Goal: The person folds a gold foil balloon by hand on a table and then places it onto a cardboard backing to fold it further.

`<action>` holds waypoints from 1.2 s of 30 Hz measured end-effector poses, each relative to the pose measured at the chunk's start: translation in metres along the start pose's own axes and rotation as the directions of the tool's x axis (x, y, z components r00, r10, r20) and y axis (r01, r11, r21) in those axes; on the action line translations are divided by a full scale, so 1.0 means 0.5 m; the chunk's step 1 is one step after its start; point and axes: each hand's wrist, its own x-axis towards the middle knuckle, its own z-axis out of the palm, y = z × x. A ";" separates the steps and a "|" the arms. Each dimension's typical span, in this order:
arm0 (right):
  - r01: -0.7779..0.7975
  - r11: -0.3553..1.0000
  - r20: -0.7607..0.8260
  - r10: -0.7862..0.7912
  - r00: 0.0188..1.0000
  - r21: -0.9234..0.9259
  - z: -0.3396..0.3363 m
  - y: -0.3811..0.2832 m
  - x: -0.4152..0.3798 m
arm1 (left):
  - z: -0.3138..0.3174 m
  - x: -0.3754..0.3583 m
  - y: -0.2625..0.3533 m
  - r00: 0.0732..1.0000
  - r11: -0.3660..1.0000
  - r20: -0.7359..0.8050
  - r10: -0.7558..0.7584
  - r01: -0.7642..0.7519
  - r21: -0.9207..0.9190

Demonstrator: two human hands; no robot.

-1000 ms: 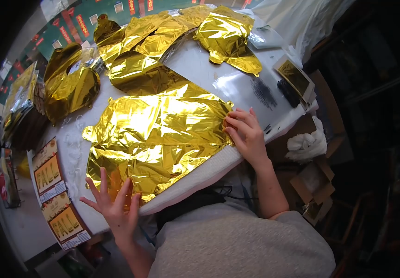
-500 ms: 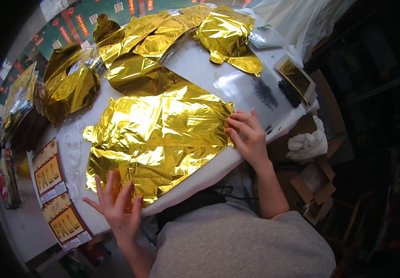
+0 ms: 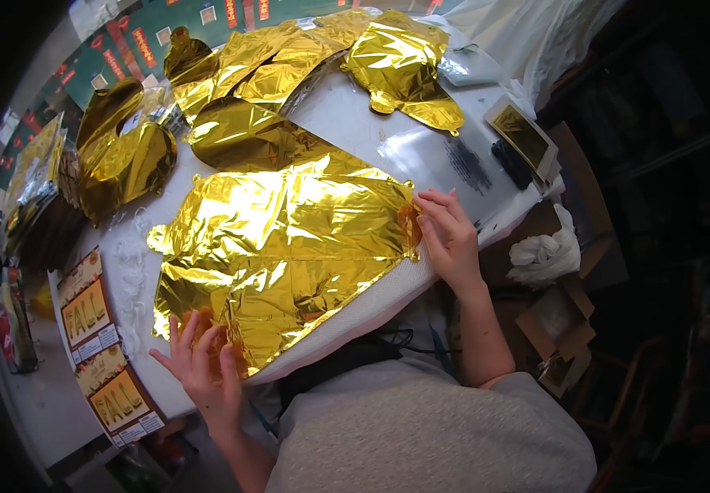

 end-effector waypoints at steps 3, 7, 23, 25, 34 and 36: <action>0.056 0.996 0.060 -0.052 0.997 -0.074 -0.003 0.004 0.003 | 0.008 -0.002 -0.009 0.995 0.998 -0.066 -0.069 0.069 -0.002; 0.074 0.992 0.105 -0.063 0.993 -0.107 0.004 -0.012 -0.001 | 0.007 -0.002 -0.014 0.987 0.990 -0.081 -0.142 0.142 -0.006; 0.045 0.995 0.100 -0.035 0.994 -0.094 0.013 -0.004 -0.002 | 0.016 0.002 -0.018 0.986 0.988 -0.075 -0.147 0.151 0.045; 0.044 0.995 0.098 -0.035 0.995 -0.093 0.013 -0.004 -0.002 | 0.015 0.001 -0.018 0.987 0.988 -0.069 -0.145 0.149 0.044; 0.051 0.994 0.099 -0.042 0.994 -0.093 0.015 -0.006 -0.002 | 0.017 0.001 -0.021 0.982 0.988 -0.112 -0.151 0.154 0.017; 0.054 0.993 0.093 -0.045 0.995 -0.101 0.016 -0.002 -0.003 | 0.019 0.001 -0.019 0.980 0.986 -0.116 -0.162 0.165 0.020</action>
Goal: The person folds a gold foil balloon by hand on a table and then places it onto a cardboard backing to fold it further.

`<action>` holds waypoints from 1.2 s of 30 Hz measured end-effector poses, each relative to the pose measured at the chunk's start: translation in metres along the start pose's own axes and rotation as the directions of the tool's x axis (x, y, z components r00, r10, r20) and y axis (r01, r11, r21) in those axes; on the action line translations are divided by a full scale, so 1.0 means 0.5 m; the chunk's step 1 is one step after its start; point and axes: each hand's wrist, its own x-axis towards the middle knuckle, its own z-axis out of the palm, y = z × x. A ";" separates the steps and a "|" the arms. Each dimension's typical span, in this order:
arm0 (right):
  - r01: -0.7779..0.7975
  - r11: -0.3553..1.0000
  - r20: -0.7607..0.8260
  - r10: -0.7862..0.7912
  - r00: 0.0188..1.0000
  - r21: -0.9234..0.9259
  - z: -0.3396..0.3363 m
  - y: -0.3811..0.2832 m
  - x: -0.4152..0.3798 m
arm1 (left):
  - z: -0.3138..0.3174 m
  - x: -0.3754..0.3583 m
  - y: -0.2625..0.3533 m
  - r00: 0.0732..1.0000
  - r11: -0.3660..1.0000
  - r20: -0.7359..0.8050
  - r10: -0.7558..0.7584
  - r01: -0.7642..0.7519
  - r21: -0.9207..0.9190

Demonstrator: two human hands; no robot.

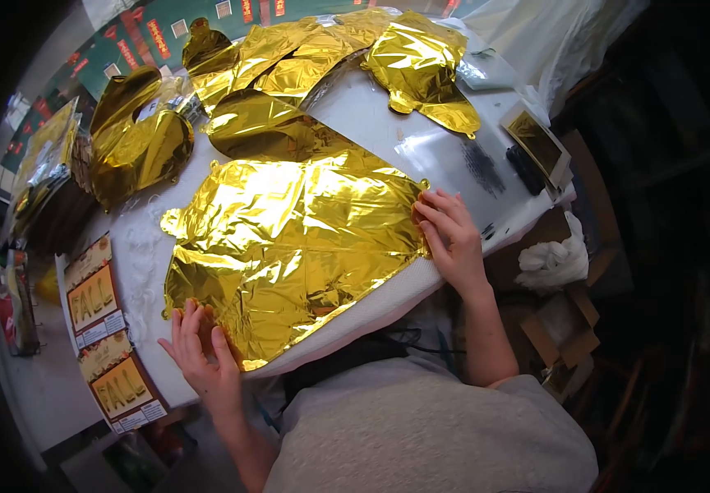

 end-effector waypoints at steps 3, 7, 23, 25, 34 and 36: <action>-0.006 1.000 0.003 0.006 1.000 -0.002 0.000 -0.003 0.001 | -0.001 0.000 0.000 1.000 1.000 0.003 -0.019 0.019 0.004; 0.003 1.000 0.006 -0.003 1.000 -0.007 0.000 0.000 0.001 | 0.000 -0.001 0.000 0.999 0.999 -0.014 -0.036 0.036 -0.021; 0.351 0.928 0.144 -0.366 0.919 0.123 0.000 -0.190 0.173 | -0.008 -0.002 -0.008 0.955 0.865 -0.225 -0.195 0.059 -0.499; 0.489 0.847 0.181 -0.525 0.832 0.207 0.082 -0.261 0.238 | -0.024 0.024 -0.006 0.958 0.723 -0.181 -0.222 0.037 -0.690; 0.771 0.525 -0.003 -0.827 0.561 -0.361 0.502 -0.456 0.442 | -0.092 0.389 -0.030 0.856 -0.178 0.189 -0.481 0.116 -0.977; 0.755 0.513 0.009 -0.825 0.565 -0.409 0.522 -0.463 0.455 | -0.058 0.435 -0.042 0.790 -0.232 0.205 -0.578 0.082 -0.969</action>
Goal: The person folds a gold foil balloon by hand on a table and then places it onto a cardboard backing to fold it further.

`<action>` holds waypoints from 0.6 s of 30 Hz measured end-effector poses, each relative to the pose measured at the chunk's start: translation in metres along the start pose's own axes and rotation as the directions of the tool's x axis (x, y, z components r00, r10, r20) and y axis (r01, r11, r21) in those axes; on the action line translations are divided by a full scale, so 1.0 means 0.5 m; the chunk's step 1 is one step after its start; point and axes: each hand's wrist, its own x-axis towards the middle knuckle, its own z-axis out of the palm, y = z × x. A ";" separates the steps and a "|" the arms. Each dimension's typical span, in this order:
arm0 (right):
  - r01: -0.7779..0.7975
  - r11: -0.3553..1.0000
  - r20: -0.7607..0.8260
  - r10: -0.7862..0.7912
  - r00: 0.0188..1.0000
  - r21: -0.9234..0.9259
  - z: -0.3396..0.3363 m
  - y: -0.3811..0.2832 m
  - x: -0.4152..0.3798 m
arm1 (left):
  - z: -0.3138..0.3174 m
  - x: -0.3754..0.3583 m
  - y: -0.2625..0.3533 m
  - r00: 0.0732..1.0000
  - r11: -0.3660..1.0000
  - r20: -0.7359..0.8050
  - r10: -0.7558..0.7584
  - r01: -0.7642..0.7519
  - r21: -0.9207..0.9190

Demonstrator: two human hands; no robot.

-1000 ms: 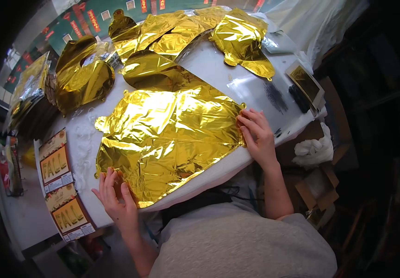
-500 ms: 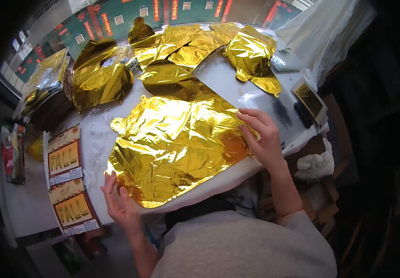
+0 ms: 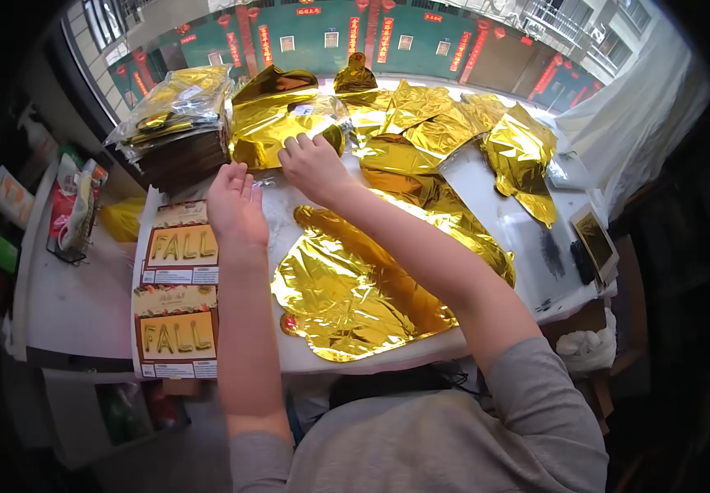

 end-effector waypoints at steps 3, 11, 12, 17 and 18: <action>0.086 0.996 0.080 -0.087 0.993 0.018 -0.008 0.020 0.007 | 0.009 0.023 -0.043 0.982 0.992 -0.158 -0.102 0.090 -0.083; -0.463 0.791 0.480 0.250 0.841 0.401 -0.105 0.087 0.106 | 0.004 0.083 -0.109 0.977 0.965 0.028 -0.211 0.213 -0.153; -0.460 0.793 0.479 0.247 0.842 0.399 -0.108 0.098 0.111 | -0.002 0.100 -0.122 0.982 0.980 0.064 -0.176 0.181 -0.084; -0.724 0.115 0.653 0.353 0.670 0.680 -0.110 0.152 0.139 | -0.005 0.104 -0.151 0.993 0.992 0.033 -0.114 0.111 0.060; -0.717 -0.162 0.721 0.336 0.606 0.678 -0.125 0.174 0.147 | -0.006 0.106 -0.148 0.993 0.992 0.035 -0.114 0.112 0.059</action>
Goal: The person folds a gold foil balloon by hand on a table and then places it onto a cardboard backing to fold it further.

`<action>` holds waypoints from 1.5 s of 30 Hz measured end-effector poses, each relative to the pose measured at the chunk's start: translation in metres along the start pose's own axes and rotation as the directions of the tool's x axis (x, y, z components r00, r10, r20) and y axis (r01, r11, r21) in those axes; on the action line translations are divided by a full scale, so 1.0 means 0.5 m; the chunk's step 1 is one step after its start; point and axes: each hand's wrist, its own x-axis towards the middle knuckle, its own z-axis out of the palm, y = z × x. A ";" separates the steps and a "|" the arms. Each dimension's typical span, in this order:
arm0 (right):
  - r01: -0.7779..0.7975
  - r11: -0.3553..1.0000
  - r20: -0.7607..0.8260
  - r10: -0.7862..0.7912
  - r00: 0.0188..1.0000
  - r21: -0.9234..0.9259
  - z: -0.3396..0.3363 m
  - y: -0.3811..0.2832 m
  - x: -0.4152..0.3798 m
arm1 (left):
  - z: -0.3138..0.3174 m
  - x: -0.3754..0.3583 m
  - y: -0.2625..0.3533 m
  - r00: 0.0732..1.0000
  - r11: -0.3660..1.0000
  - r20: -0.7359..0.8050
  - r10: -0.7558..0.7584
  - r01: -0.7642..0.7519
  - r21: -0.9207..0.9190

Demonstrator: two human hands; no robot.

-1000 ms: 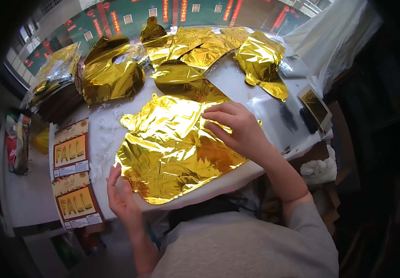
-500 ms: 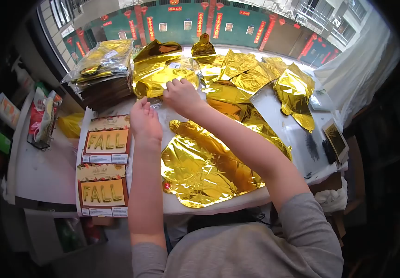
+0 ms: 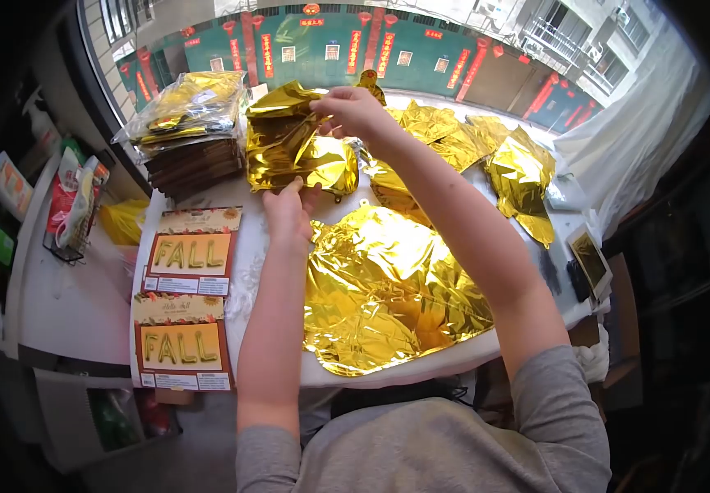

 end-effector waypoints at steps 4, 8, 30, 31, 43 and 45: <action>0.084 0.766 -0.154 0.019 0.988 0.637 -0.115 -0.074 0.022 | -0.012 0.008 0.003 1.000 0.999 0.000 0.010 -0.010 0.032; 0.541 0.508 -0.348 -0.429 0.834 0.671 -0.310 -0.131 0.041 | -0.006 0.001 0.013 1.000 1.000 -0.008 -0.008 0.008 -0.005; 0.299 0.913 -0.210 -0.361 0.908 -0.276 -0.092 -0.260 -0.642 | 0.144 -0.428 0.123 0.217 0.604 0.927 0.305 -0.797 -0.011; 0.297 0.935 -0.219 -0.337 0.916 -0.196 -0.085 -0.260 -0.632 | 0.149 -0.450 0.146 0.218 0.475 0.951 0.221 -0.875 0.091; 0.153 0.981 0.587 -0.193 0.786 0.119 -0.122 0.073 -0.562 | 0.077 -0.384 0.144 0.396 0.928 0.910 0.124 0.278 -0.247; 0.048 0.984 0.664 -0.153 0.732 0.173 -0.096 0.131 -0.580 | 0.065 -0.351 0.140 0.477 0.902 0.869 0.133 0.305 -0.306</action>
